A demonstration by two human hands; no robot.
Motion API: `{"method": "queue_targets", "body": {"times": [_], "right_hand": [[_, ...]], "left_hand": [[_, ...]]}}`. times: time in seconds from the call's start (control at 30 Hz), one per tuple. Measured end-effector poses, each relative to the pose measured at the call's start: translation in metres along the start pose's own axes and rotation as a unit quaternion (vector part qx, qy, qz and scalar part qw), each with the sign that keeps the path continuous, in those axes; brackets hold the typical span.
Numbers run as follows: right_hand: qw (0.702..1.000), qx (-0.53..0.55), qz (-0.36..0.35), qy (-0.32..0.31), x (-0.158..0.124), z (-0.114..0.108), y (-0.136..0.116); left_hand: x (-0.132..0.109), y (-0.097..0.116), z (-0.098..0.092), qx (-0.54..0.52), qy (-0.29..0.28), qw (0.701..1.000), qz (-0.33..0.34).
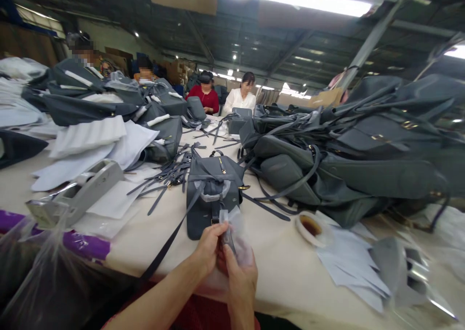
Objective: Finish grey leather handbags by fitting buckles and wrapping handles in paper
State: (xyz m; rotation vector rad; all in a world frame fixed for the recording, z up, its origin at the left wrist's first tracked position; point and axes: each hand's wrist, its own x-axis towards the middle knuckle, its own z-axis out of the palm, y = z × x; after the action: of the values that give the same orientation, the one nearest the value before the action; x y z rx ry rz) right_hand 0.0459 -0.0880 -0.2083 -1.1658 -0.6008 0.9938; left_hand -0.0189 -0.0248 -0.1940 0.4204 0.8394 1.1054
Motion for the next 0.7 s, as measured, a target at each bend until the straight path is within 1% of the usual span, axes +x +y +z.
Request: {"method": "queue_targets", "body": {"times": [0.03, 0.1, 0.17, 0.27, 0.37, 0.43, 0.5, 0.57, 0.67, 0.7], "right_hand": [[1.000, 0.015, 0.025, 0.000, 0.000, 0.001, -0.003], [0.998, 0.021, 0.060, 0.024, -0.001, 0.001, -0.008], [0.997, 0.016, 0.062, 0.044, 0.000, -0.003, -0.008], [0.997, -0.001, 0.058, 0.042, 0.001, -0.010, -0.002], [0.997, -0.016, 0.062, 0.039, 0.002, -0.015, 0.005], [0.997, -0.023, 0.065, 0.036, 0.002, -0.016, 0.007], [0.997, -0.034, 0.068, 0.032, 0.002, -0.017, 0.008], [0.997, -0.046, 0.059, 0.032, 0.002, -0.018, 0.010], [0.996, -0.077, 0.027, 0.019, 0.002, -0.020, 0.016], [0.995, -0.094, 0.013, 0.013, 0.003, -0.021, 0.018]], "left_hand": [[0.001, 0.002, 0.000, 0.003, -0.006, 1.000, -0.005], [0.005, 0.007, 0.000, 0.007, -0.019, 1.000, -0.012], [0.011, 0.014, 0.002, 0.004, -0.028, 1.000, -0.007], [0.024, 0.023, 0.006, -0.009, -0.032, 0.999, 0.003], [0.036, 0.027, 0.011, -0.015, -0.028, 0.999, -0.010], [0.039, 0.027, 0.012, -0.015, -0.027, 0.999, -0.025], [0.036, 0.029, 0.010, -0.016, -0.031, 0.999, -0.038], [0.027, 0.030, 0.005, -0.022, -0.044, 0.997, -0.057], [0.009, 0.027, -0.009, -0.047, -0.093, 0.990, -0.100], [0.004, 0.025, -0.013, -0.051, -0.108, 0.988, -0.100]]}}
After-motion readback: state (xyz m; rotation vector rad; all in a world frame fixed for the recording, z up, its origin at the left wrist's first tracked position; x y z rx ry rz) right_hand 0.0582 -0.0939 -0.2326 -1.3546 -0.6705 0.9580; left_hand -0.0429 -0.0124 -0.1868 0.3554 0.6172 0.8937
